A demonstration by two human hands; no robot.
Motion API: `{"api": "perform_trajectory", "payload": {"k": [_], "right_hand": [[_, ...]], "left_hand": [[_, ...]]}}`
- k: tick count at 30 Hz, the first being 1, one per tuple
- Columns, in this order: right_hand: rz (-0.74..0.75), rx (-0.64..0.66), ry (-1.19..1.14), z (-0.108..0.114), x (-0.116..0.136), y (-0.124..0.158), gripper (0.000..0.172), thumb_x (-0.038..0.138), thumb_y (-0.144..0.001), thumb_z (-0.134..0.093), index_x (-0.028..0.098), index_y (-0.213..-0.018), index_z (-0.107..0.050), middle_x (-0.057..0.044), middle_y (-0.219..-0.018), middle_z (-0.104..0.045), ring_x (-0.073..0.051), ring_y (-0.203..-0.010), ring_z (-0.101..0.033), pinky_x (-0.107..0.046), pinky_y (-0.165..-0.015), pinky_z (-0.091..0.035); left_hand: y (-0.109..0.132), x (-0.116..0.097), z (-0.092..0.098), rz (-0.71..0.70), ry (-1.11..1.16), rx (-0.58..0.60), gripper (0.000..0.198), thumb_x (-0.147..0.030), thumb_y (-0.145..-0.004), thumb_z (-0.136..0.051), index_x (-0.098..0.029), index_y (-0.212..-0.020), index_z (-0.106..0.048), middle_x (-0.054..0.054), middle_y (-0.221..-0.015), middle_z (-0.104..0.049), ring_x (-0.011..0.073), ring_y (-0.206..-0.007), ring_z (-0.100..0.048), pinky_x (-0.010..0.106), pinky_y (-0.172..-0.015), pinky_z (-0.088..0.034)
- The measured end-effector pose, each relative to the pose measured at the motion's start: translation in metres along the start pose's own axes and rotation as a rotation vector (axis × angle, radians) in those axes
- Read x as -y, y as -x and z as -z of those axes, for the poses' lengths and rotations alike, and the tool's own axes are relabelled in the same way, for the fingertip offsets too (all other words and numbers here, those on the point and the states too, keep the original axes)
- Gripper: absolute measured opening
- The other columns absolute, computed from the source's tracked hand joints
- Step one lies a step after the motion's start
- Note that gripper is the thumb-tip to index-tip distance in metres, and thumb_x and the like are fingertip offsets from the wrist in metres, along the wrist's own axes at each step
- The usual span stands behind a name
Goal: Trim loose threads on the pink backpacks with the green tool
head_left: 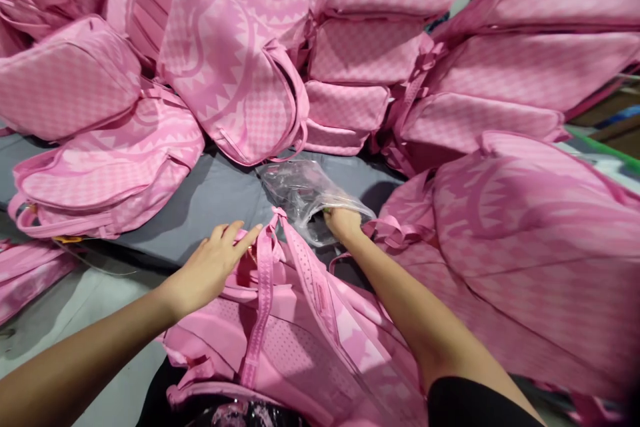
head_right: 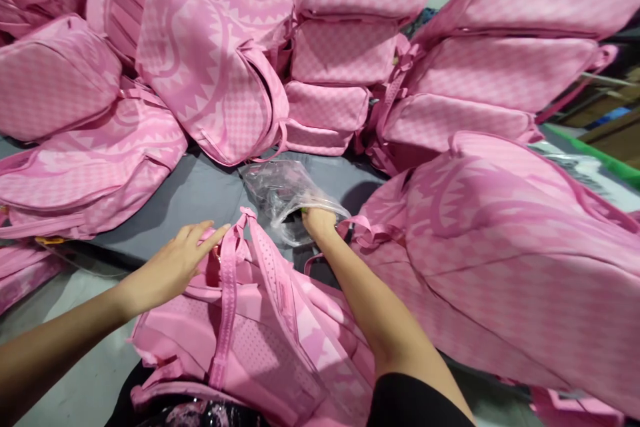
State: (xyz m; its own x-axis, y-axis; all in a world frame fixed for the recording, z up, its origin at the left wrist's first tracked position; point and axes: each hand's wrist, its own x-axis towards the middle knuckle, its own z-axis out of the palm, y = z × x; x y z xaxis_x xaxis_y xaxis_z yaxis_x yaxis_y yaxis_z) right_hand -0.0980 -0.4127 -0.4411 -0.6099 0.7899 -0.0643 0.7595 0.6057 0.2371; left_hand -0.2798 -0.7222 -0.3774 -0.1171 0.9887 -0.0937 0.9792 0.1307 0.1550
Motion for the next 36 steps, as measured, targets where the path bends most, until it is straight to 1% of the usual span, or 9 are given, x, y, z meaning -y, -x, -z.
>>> {"api": "perform_trajectory", "payload": {"k": [5, 14, 19, 23, 25, 28, 30, 33, 36], "right_hand": [[0.037, 0.02, -0.028, 0.001, -0.003, 0.004, 0.036, 0.032, -0.101, -0.054, 0.014, -0.131, -0.061, -0.013, -0.131, -0.066, -0.023, -0.115, -0.065, -0.042, -0.099, -0.051], [0.184, 0.017, -0.096, 0.012, 0.007, 0.031, 0.041, 0.015, -0.097, -0.042, 0.01, -0.133, -0.06, -0.021, -0.126, -0.067, -0.028, -0.117, -0.062, -0.032, -0.093, -0.046], [0.09, -0.001, -0.167, 0.033, 0.005, 0.055, 0.032, 0.015, -0.093, -0.046, 0.012, -0.115, -0.07, -0.018, -0.111, -0.073, -0.026, -0.096, -0.069, -0.03, -0.078, -0.047], [-0.044, -0.083, -0.248, 0.061, -0.017, 0.087, 0.028, 0.024, -0.095, -0.048, 0.016, -0.108, -0.072, -0.011, -0.095, -0.076, -0.022, -0.084, -0.069, -0.027, -0.07, -0.047], [-0.128, -0.223, -0.424, 0.076, -0.03, 0.108, 0.029, 0.031, -0.095, -0.05, 0.015, -0.106, -0.071, -0.008, -0.084, -0.074, -0.02, -0.074, -0.067, -0.026, -0.064, -0.047], [-0.207, -0.474, -0.952, 0.097, -0.037, 0.145, 0.026, 0.039, -0.088, -0.061, 0.016, -0.094, -0.069, 0.001, -0.063, -0.063, -0.014, -0.054, -0.057, -0.024, -0.051, -0.043], [-0.185, -0.506, -1.219, 0.107, -0.028, 0.168, 0.024, 0.041, -0.084, -0.066, 0.018, -0.09, -0.066, 0.006, -0.052, -0.053, -0.011, -0.044, -0.049, -0.023, -0.045, -0.039], [-0.035, -0.467, -1.285, 0.118, -0.004, 0.192, 0.017, 0.034, -0.084, -0.069, 0.019, -0.092, -0.068, 0.005, -0.058, -0.06, -0.011, -0.047, -0.054, -0.023, -0.048, -0.045], [0.212, -0.419, -1.223, 0.124, 0.022, 0.205, 0.011, 0.025, -0.086, -0.067, 0.02, -0.094, -0.072, -0.001, -0.078, -0.073, -0.013, -0.065, -0.066, -0.026, -0.063, -0.053]], "left_hand": [[-0.002, 0.004, -0.005, -0.012, -0.006, -0.029, 0.091, 0.002, -0.085, -0.039, -0.035, -0.162, -0.005, 0.014, -0.156, -0.034, 0.0311, -0.133, -0.044, 0.046, -0.099, -0.052], [-0.003, 0.008, -0.004, -0.041, 0.001, -0.031, 0.085, -0.004, -0.088, -0.04, -0.032, -0.162, -0.008, 0.016, -0.157, -0.033, 0.0344, -0.13, -0.044, 0.048, -0.097, -0.052], [-0.001, 0.007, -0.002, -0.047, 0.005, -0.036, 0.089, -0.001, -0.086, -0.04, -0.032, -0.162, -0.007, 0.017, -0.156, -0.033, 0.0344, -0.131, -0.044, 0.047, -0.096, -0.052], [-0.002, -0.015, 0.01, -0.074, -0.023, -0.041, 0.091, 0.007, -0.083, -0.037, -0.029, -0.162, -0.009, 0.019, -0.159, -0.031, 0.0355, -0.134, -0.043, 0.047, -0.096, -0.053], [-0.008, -0.029, 0.015, -0.108, -0.047, -0.046, 0.092, 0.01, -0.081, -0.033, -0.027, -0.162, -0.011, 0.02, -0.159, -0.031, 0.036, -0.134, -0.044, 0.047, -0.095, -0.054], [-0.023, -0.037, 0.014, -0.126, -0.039, -0.044, 0.094, 0.011, -0.078, -0.033, -0.027, -0.162, -0.016, 0.021, -0.158, -0.033, 0.0369, -0.129, -0.049, 0.049, -0.09, -0.055], [-0.031, -0.035, 0.009, -0.136, 0.036, -0.047, 0.088, 0.006, -0.081, -0.04, -0.026, -0.161, -0.022, 0.021, -0.159, -0.032, 0.0388, -0.133, -0.046, 0.053, -0.094, -0.054], [-0.025, -0.03, 0.008, -0.184, 0.27, -0.258, 0.063, -0.017, -0.093, -0.056, -0.023, -0.153, -0.039, 0.016, -0.159, -0.038, 0.0345, -0.144, -0.037, 0.057, -0.112, -0.04], [-0.001, -0.041, 0.016, -0.24, 0.459, -0.56, 0.05, -0.041, -0.094, -0.064, -0.019, -0.139, -0.055, 0.013, -0.139, -0.061, 0.0264, -0.13, -0.055, 0.047, -0.111, -0.043]]}}
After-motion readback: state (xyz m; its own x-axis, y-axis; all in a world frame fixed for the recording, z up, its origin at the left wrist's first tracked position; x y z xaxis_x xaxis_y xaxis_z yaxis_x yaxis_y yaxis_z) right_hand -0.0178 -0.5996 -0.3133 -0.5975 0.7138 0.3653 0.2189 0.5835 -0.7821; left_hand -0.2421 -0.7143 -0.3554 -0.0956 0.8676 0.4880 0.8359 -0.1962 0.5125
